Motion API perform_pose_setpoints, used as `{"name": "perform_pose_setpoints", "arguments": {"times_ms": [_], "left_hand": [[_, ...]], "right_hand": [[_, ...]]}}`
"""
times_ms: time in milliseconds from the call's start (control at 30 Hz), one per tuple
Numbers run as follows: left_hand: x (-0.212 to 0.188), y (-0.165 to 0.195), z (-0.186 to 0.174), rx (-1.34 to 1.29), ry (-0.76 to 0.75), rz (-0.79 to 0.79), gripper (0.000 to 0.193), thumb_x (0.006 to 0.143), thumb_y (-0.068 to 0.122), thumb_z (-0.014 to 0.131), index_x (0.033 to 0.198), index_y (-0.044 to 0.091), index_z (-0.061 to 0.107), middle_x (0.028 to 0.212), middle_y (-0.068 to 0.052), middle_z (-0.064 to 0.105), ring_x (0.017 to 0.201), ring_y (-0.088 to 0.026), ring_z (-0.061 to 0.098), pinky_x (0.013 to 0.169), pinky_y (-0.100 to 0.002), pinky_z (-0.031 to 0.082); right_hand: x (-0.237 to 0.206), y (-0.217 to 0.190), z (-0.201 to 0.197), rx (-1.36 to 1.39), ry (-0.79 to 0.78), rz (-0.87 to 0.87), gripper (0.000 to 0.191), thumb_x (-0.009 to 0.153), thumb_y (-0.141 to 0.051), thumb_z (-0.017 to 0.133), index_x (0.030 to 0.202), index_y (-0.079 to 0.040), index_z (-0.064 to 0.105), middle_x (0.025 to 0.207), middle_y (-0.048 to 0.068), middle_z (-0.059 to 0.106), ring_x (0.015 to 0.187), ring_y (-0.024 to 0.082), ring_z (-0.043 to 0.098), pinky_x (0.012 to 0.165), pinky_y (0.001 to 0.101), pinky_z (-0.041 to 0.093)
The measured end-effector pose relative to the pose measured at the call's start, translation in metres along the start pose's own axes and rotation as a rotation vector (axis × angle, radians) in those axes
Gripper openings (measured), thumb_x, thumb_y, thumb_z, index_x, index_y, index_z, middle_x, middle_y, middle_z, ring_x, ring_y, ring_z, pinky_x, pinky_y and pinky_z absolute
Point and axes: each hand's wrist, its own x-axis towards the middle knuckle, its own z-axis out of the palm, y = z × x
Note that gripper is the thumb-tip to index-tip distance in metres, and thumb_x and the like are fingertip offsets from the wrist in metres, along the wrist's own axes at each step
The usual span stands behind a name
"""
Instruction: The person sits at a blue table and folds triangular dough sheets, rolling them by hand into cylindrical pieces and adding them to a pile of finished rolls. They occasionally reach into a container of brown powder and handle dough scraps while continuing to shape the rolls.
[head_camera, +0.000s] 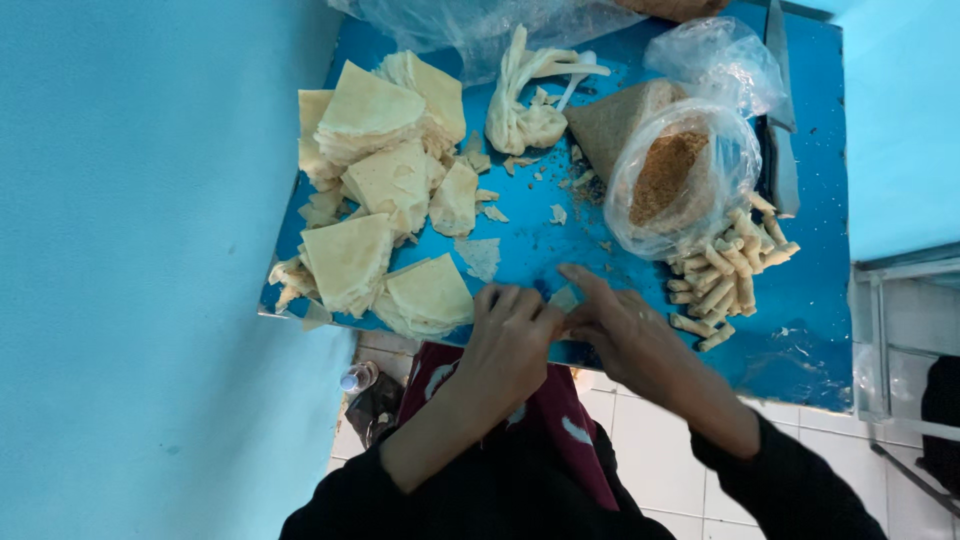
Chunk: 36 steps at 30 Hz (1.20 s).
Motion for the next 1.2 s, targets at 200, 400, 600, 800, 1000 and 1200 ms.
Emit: {"name": "perform_pose_setpoints", "arguments": {"times_ms": [200,400,600,800,1000,1200], "left_hand": [[-0.008,0.009,0.002,0.174,0.019,0.111,0.029,0.089,0.003,0.064,0.116,-0.005,0.067,0.095,-0.014,0.063,0.098,-0.030,0.061,0.112,-0.051,0.044],[-0.018,0.010,-0.002,0.240,0.049,0.175,0.020,0.090,0.008,0.066,0.108,0.001,0.067,0.097,-0.009,0.061,0.097,-0.024,0.061,0.120,-0.063,0.033],[0.010,-0.005,0.002,0.042,-0.011,-0.016,0.005,0.088,0.015,0.068,0.091,0.010,0.068,0.088,-0.007,0.062,0.095,-0.026,0.061,0.098,-0.056,0.041],[0.027,-0.020,-0.002,-0.103,-0.144,-0.076,0.007,0.094,0.015,0.068,0.092,0.008,0.066,0.084,-0.007,0.068,0.085,-0.028,0.067,0.080,-0.046,0.048],[0.000,-0.001,-0.008,0.331,0.012,0.238,0.015,0.088,0.008,0.064,0.101,0.002,0.064,0.089,-0.010,0.063,0.090,-0.027,0.064,0.095,-0.041,0.051],[0.000,0.000,-0.009,0.316,-0.045,0.235,0.012,0.085,0.006,0.062,0.096,0.001,0.064,0.085,-0.011,0.058,0.091,-0.028,0.061,0.119,-0.053,0.040]], "right_hand": [[-0.005,0.000,0.010,0.035,0.062,0.025,0.065,0.084,0.003,0.069,0.143,-0.005,0.041,0.099,0.013,0.073,0.093,0.034,0.072,0.076,0.0434,0.056],[-0.037,0.007,0.039,-0.213,0.299,-0.219,0.060,0.085,0.006,0.068,0.137,-0.001,0.040,0.108,0.017,0.071,0.095,0.037,0.067,0.084,0.0472,0.054],[-0.009,0.006,0.018,-0.037,0.173,-0.012,0.066,0.083,0.003,0.070,0.141,-0.005,0.040,0.095,0.012,0.073,0.088,0.034,0.070,0.080,0.0445,0.054],[0.001,0.006,0.009,0.137,0.085,0.068,0.067,0.085,0.008,0.064,0.145,-0.004,0.036,0.095,0.015,0.071,0.089,0.034,0.071,0.079,0.0422,0.056],[-0.025,0.012,0.038,-0.167,0.269,-0.128,0.057,0.085,0.008,0.063,0.137,0.001,0.042,0.106,0.022,0.068,0.101,0.043,0.064,0.087,0.0497,0.051],[-0.024,0.013,0.030,-0.050,0.224,-0.091,0.054,0.086,0.010,0.062,0.135,0.001,0.042,0.103,0.021,0.067,0.099,0.040,0.066,0.084,0.0466,0.053]]}}
